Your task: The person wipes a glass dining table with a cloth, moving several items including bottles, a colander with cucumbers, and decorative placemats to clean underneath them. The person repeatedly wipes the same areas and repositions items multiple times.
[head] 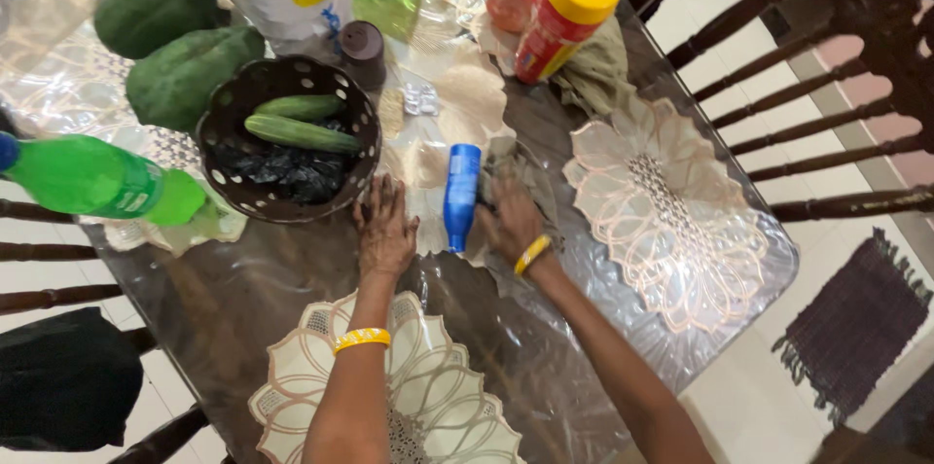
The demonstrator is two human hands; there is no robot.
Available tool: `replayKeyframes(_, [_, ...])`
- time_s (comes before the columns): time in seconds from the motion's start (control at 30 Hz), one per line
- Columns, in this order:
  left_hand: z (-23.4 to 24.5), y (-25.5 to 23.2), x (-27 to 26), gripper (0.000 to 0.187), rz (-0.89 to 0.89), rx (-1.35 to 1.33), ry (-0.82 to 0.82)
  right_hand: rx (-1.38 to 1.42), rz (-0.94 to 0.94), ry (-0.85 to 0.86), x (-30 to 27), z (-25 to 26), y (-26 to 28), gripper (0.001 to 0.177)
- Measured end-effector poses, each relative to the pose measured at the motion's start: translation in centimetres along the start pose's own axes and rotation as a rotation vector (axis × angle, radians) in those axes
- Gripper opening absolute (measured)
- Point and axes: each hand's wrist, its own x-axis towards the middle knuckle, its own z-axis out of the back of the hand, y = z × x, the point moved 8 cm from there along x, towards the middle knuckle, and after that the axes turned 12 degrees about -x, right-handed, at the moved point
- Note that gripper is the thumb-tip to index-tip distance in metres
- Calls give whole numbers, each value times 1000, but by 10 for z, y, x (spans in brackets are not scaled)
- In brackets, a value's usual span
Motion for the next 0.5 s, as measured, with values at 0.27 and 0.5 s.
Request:
replayKeyframes(0.27, [2, 1, 3, 67, 1, 21, -12, -99, -17, 136, -14, -34, 78, 92])
replayKeyframes(0.5, [7, -2, 3, 69, 7, 12, 5, -274, 355, -43, 5, -36, 76, 62])
